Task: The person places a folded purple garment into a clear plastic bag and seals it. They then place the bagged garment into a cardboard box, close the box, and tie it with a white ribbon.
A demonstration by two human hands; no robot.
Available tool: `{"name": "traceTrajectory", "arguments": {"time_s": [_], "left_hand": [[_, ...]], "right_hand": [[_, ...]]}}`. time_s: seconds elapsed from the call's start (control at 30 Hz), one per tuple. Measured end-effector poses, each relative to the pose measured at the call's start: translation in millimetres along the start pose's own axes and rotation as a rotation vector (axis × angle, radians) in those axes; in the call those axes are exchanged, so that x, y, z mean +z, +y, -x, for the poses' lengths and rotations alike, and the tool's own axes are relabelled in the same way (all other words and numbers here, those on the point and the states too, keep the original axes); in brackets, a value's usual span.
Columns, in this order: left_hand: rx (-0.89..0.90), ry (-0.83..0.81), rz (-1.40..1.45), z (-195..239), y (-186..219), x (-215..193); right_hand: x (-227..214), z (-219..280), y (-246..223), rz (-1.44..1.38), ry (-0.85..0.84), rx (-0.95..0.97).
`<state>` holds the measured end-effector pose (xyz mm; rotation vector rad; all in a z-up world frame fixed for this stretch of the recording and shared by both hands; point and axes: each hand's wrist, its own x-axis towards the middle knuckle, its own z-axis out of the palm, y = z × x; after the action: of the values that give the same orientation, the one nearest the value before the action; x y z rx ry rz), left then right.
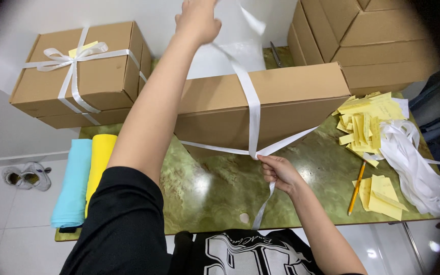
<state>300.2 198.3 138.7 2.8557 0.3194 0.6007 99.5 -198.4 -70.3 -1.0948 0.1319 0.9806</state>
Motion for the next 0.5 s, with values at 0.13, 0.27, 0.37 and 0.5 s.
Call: {"name": "traceTrajectory", "arguments": {"time_s": [0.13, 0.27, 0.37, 0.5], "left_hand": [[0.052, -0.088, 0.038, 86.5, 45.6, -52.3], [0.343, -0.085, 0.461, 197.6, 106.9, -137.9], [0.334, -0.333, 0.286, 264.6, 131.1, -137.9], [0.131, -0.529, 0.265, 306.3, 133.1, -89.8]], "right_hand": [[2.4, 6.2, -2.0, -0.006, -0.009, -0.001], [2.3, 9.4, -0.9, -0.001, -0.013, -0.002], [0.2, 6.8, -3.8, -0.012, -0.024, -0.010], [10.8, 20.3, -7.4, -0.035, -0.052, -0.048]]}}
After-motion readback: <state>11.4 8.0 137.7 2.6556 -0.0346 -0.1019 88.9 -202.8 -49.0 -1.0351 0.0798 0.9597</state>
